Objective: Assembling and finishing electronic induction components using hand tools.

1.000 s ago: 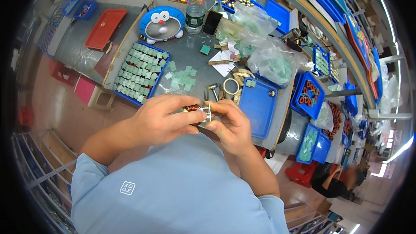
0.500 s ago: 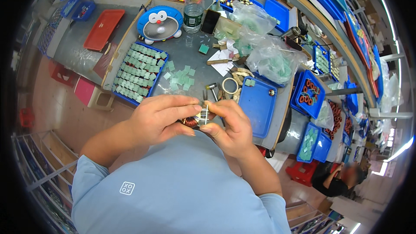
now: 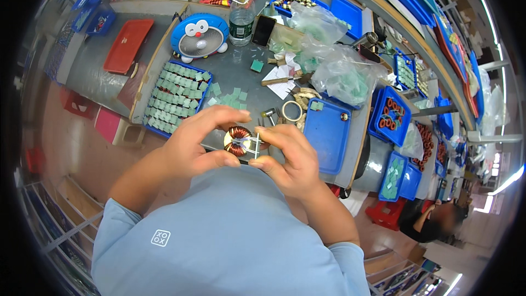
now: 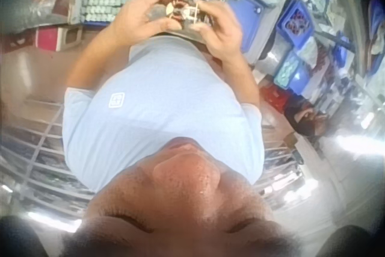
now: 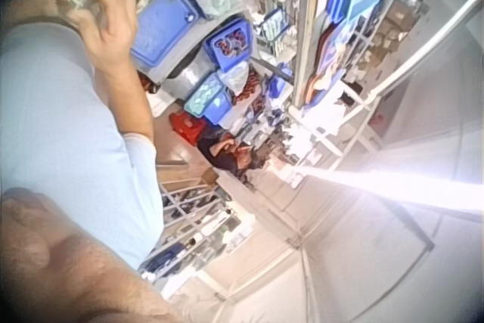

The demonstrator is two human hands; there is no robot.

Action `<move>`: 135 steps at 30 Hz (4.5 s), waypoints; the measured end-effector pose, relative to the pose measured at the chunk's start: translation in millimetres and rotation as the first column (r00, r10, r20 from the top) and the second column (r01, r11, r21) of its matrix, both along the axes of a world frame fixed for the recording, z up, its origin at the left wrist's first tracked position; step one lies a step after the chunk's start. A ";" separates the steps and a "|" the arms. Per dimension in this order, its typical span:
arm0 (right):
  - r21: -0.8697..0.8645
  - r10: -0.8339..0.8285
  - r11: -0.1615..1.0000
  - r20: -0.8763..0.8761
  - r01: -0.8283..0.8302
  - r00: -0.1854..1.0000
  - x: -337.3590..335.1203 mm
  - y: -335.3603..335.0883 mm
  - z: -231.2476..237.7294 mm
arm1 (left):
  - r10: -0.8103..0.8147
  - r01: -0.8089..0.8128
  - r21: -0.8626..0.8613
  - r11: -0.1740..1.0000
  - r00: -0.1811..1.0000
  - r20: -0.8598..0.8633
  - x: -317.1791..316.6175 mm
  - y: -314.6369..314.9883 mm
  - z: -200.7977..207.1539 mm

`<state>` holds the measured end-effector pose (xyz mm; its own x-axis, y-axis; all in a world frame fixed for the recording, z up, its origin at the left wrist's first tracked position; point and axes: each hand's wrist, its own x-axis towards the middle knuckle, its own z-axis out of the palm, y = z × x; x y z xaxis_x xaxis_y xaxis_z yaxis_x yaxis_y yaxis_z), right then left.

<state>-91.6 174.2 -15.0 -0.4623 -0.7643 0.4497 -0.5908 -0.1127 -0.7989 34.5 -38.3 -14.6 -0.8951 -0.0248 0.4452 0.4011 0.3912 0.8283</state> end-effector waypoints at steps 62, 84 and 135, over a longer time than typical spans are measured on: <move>-0.043 0.104 0.994 0.605 -0.098 0.789 36.5 -121.5 -28.4 | 0.082 -0.083 -0.047 0.995 0.996 -0.031 31.9 -103.8 -19.4; 0.068 -0.044 0.997 0.318 0.023 0.947 60.9 -100.8 -36.1 | -0.037 0.032 -0.150 0.988 0.999 -0.030 41.5 -105.3 -18.2; 0.025 -0.092 0.995 -0.191 0.098 0.977 54.4 -117.2 -7.9 | -0.245 -0.031 0.588 0.808 0.891 0.383 48.2 -108.1 -26.6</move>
